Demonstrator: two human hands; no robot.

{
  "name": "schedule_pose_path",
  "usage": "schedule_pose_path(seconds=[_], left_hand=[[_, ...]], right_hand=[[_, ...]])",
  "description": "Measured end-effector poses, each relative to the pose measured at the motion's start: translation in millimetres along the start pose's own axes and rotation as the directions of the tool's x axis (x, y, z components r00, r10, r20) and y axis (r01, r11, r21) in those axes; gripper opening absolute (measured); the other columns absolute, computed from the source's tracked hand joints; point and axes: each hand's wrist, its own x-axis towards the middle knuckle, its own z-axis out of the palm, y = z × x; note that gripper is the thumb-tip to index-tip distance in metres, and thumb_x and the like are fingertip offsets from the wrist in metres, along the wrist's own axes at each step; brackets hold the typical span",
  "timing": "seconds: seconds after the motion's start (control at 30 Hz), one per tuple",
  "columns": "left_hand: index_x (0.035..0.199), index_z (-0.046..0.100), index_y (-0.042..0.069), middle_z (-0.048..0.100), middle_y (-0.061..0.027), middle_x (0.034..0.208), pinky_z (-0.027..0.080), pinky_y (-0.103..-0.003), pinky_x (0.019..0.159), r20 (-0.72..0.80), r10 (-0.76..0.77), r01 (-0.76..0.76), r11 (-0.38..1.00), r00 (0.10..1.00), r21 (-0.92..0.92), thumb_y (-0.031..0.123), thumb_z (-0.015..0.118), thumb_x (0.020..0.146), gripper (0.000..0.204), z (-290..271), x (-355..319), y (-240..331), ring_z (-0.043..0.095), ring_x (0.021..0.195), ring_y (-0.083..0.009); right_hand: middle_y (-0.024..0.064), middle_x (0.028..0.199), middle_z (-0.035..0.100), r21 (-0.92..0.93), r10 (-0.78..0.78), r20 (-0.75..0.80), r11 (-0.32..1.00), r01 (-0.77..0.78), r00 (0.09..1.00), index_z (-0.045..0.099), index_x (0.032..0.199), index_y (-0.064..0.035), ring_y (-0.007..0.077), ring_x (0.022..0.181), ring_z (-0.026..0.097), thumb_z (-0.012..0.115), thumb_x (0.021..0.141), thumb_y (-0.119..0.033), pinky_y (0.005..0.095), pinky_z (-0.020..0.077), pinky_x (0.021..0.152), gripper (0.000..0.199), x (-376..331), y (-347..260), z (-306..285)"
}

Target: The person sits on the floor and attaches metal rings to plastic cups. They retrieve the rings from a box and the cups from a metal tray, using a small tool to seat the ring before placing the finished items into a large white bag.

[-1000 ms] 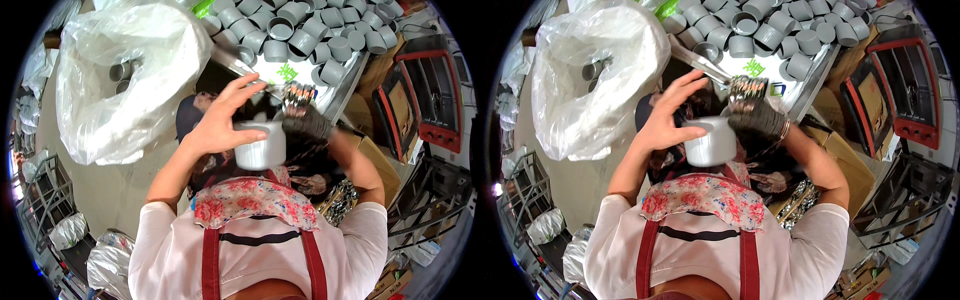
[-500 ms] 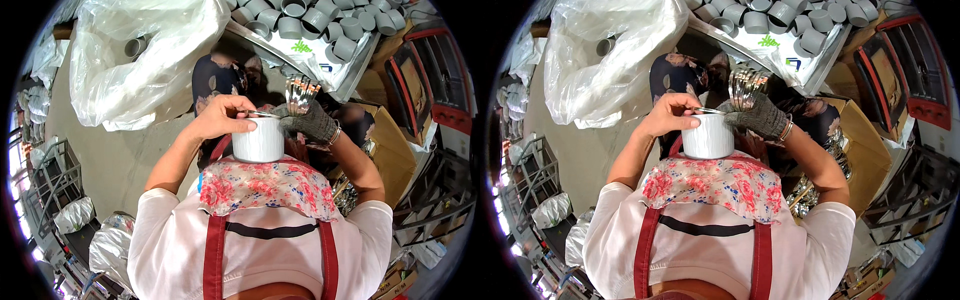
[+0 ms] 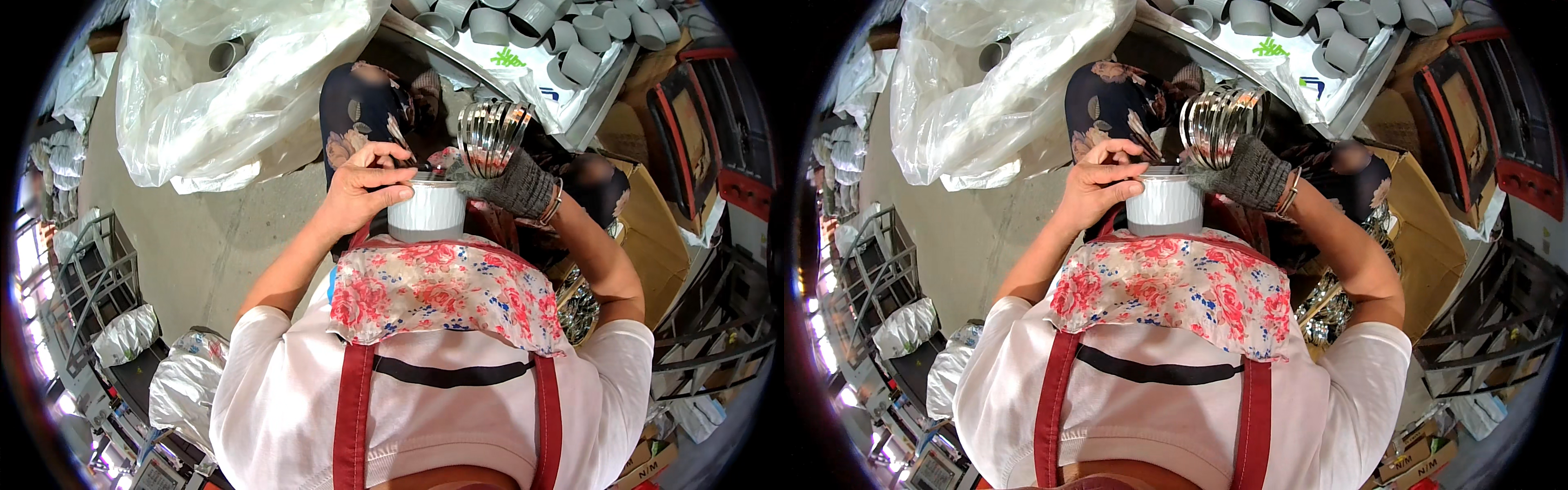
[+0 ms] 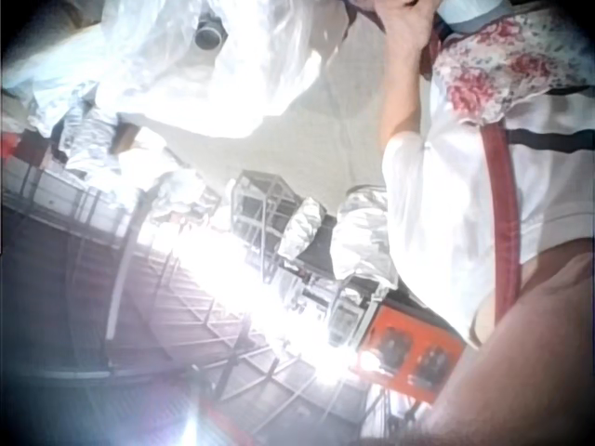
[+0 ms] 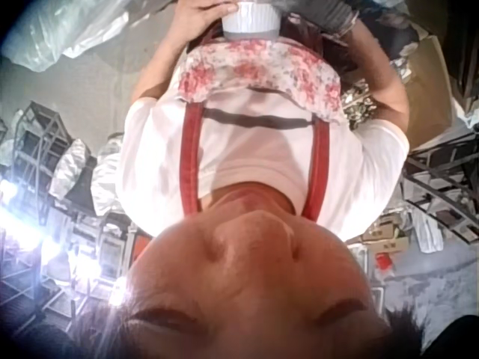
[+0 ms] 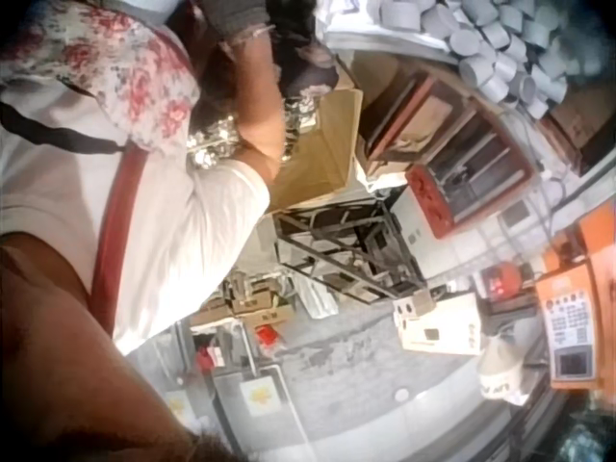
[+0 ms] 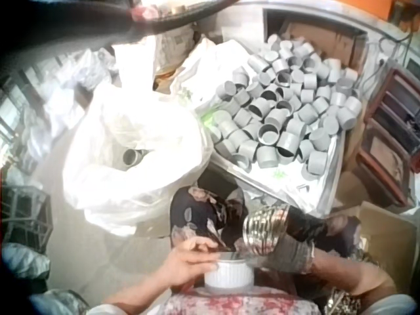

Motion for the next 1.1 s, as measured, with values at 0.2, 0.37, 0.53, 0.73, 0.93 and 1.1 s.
schedule_pose_path(seconds=[0.2,0.37,0.53,0.73,0.93,1.1], left_hand=[[0.088,0.071,0.001,0.055,-0.0070,0.118,0.040,-0.031,0.092,-0.042,-0.174,0.158,0.953,0.984,-0.258,0.006,0.070,0.078,0.012,2,7,-25,0.048,0.110,-0.0153],[0.105,0.065,0.001,0.052,-0.0117,0.125,0.039,-0.034,0.096,0.000,-0.231,0.196,0.823,0.973,-0.533,0.013,0.070,0.079,0.029,8,14,-22,0.048,0.116,-0.0204],[0.131,0.042,0.001,0.053,-0.0130,0.125,0.041,-0.037,0.098,0.366,-0.426,0.547,0.463,0.827,-0.698,0.028,0.062,0.081,0.060,3,15,9,0.052,0.114,-0.0236],[0.119,0.049,0.001,0.058,-0.0119,0.116,0.045,-0.035,0.093,0.207,-0.450,0.446,0.529,0.869,-0.722,0.019,0.053,0.084,0.039,13,21,20,0.056,0.106,-0.0205],[0.087,0.059,0.002,0.065,-0.0110,0.103,0.050,-0.028,0.078,0.247,-0.457,0.478,0.506,0.855,-0.718,0.015,0.056,0.090,0.014,15,27,26,0.061,0.086,-0.0142],[0.087,0.063,0.001,0.065,-0.0100,0.097,0.047,-0.029,0.083,0.103,-0.402,0.370,0.673,0.910,-0.640,0.011,0.063,0.084,0.010,4,38,40,0.060,0.093,-0.0155]], right_hand=[[0.0071,0.085,0.066,-0.251,0.203,0.215,0.957,-0.147,0.955,0.065,0.097,-0.0043,0.0151,0.076,0.061,0.066,0.080,-0.022,0.0298,0.0498,0.072,0.025,5,8,-17],[0.0060,0.083,0.067,-0.032,0.098,0.127,0.995,-0.094,0.987,0.065,0.091,-0.0020,0.0097,0.075,0.060,0.069,0.077,-0.016,0.0284,0.0501,0.068,0.020,-7,15,-12],[0.0055,0.088,0.066,0.107,0.164,-0.080,0.982,-0.155,0.983,0.063,0.102,0.0009,0.0114,0.077,0.061,0.072,0.075,-0.013,0.0276,0.0511,0.070,0.031,-23,-2,0],[0.0081,0.084,0.066,0.227,0.336,-0.351,0.936,-0.268,0.874,0.065,0.104,-0.0043,0.0138,0.071,0.059,0.067,0.081,-0.025,0.0309,0.0490,0.066,0.031,-20,-16,15],[0.0119,0.098,0.065,0.120,0.223,-0.131,0.971,-0.207,0.966,0.063,0.108,-0.0061,0.0171,0.085,0.061,0.060,0.085,-0.021,0.0318,0.0501,0.074,0.027,-9,-28,9],[0.0094,0.100,0.063,-0.176,-0.019,-0.037,0.984,0.013,0.999,0.061,0.114,-0.0171,0.0228,0.085,0.062,0.056,0.086,-0.017,0.0343,0.0514,0.075,0.028,14,-35,-11]])
